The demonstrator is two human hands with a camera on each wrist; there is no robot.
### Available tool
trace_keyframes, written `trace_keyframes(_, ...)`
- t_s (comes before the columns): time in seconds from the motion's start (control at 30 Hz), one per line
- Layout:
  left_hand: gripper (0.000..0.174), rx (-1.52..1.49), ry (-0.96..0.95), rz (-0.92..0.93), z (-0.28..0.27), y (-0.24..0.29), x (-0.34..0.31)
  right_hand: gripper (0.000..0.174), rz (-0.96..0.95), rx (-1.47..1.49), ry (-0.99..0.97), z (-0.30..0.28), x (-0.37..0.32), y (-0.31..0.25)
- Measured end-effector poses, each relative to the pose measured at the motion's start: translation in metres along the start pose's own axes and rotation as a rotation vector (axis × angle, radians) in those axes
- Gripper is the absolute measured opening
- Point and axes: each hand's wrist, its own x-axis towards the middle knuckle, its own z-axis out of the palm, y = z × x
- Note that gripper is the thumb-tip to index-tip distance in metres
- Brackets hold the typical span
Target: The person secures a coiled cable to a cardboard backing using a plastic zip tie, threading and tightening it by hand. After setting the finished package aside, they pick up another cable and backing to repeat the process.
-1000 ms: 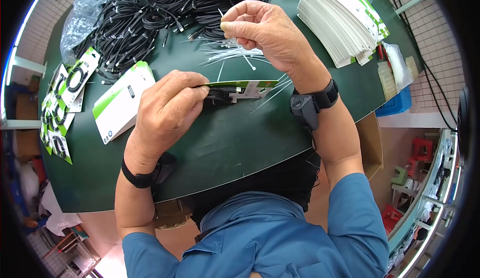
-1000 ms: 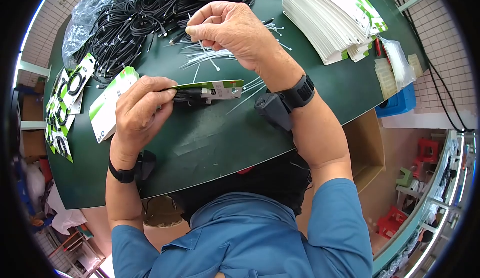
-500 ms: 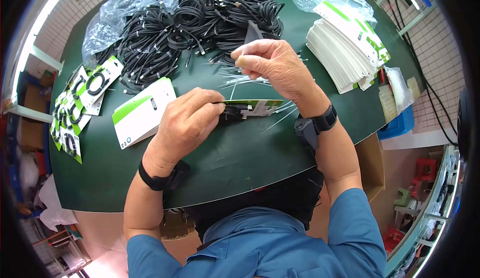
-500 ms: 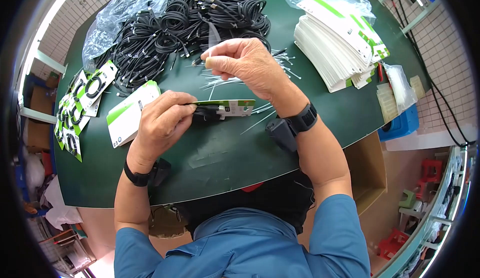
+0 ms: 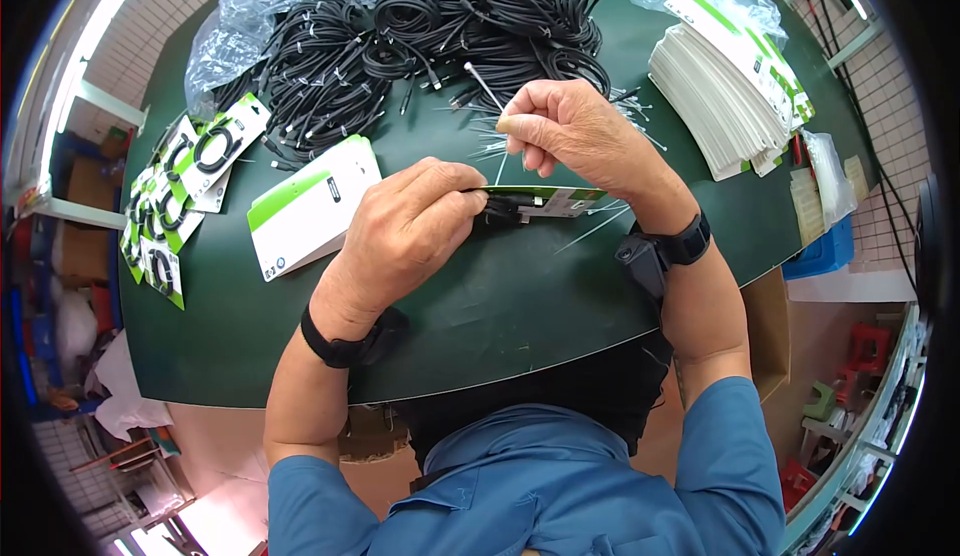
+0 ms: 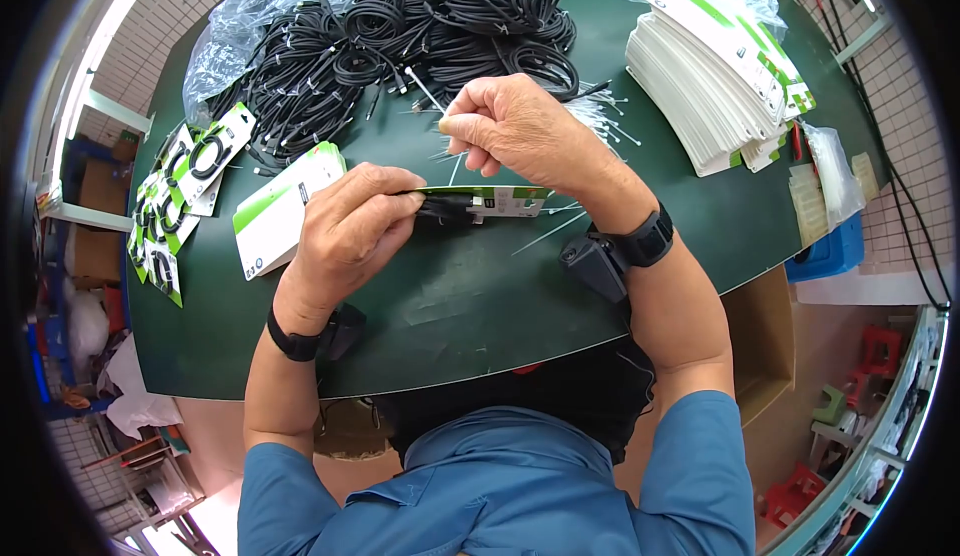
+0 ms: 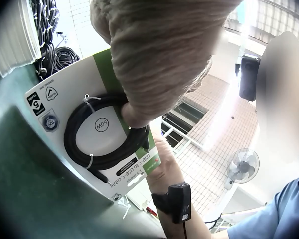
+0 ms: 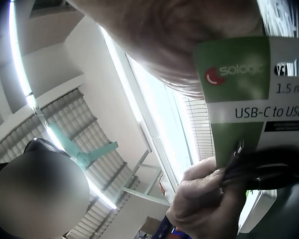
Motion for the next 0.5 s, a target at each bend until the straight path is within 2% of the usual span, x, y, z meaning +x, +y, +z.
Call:
trace_keyframes(0.3, 0.025, -0.034, 0.016, -0.033, 0.0036, -0.002, -0.0017, 0.017, -0.018, -0.188, -0.008, -0.0076, 0.0038, 0.0006)
trace_keyframes(0.4, 0.024, -0.004, 0.027, 0.001, 0.0036, -0.0009, -0.0001, 0.018, -0.049, 0.047, -0.017, -0.0045, 0.0031, -0.0004)
trace_keyframes(0.5, 0.024, -0.018, 0.036, -0.024, 0.0072, -0.0032, -0.0013, 0.02, -0.047, 0.135, -0.004, -0.0024, 0.0066, 0.0055)
